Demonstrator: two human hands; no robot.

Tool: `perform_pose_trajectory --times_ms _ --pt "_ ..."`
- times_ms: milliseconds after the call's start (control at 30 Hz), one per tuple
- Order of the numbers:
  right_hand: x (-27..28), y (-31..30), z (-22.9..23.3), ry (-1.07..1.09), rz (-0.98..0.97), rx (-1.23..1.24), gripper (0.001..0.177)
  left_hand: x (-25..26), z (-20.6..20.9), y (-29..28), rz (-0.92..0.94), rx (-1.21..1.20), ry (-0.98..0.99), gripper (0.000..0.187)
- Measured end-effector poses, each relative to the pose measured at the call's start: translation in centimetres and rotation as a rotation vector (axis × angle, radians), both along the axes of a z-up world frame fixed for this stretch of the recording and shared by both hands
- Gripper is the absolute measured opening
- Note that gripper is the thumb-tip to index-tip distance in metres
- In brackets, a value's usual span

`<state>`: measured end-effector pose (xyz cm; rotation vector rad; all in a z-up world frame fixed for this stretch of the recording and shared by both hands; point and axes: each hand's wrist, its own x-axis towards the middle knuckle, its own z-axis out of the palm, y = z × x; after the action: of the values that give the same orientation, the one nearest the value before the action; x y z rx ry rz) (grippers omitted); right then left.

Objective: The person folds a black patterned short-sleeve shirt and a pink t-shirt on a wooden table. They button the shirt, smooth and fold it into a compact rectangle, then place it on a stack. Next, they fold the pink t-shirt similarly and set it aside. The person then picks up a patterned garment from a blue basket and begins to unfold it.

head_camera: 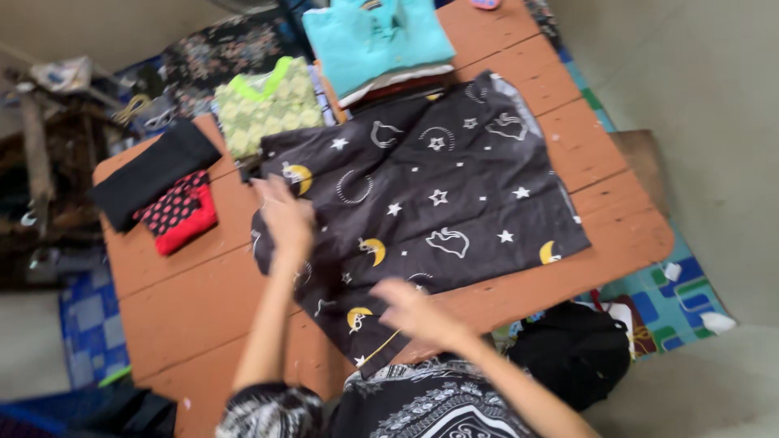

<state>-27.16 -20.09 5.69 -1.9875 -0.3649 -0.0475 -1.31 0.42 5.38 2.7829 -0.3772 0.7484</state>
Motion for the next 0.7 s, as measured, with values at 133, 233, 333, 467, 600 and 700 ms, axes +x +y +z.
perform_pose_trajectory --times_ms 133,233,333,467,600,700 --pt "2.4 -8.5 -3.7 -0.138 -0.530 -0.268 0.046 -11.2 -4.6 -2.5 -0.123 -0.139 0.235 0.071" --pt "3.5 -13.9 -6.5 -0.062 -0.631 -0.679 0.066 -15.0 -7.6 -2.0 -0.029 -0.024 0.275 0.073" --pt "4.0 -17.5 -9.5 -0.055 -0.637 -0.752 0.065 -16.7 -9.9 0.5 0.073 0.050 0.321 0.073" --pt "3.3 -18.7 -12.3 -0.024 -0.605 -0.739 0.061 -18.6 -11.4 4.1 0.068 -0.010 0.363 0.072" --pt "1.9 -17.4 -13.3 -0.031 -0.611 -0.740 0.059 -20.3 -11.5 6.3 0.060 -0.013 0.380 0.071" --pt "0.4 -16.0 -13.3 -0.038 -0.580 -0.737 0.058 -22.6 -10.8 7.8 0.068 0.000 0.383 0.069"
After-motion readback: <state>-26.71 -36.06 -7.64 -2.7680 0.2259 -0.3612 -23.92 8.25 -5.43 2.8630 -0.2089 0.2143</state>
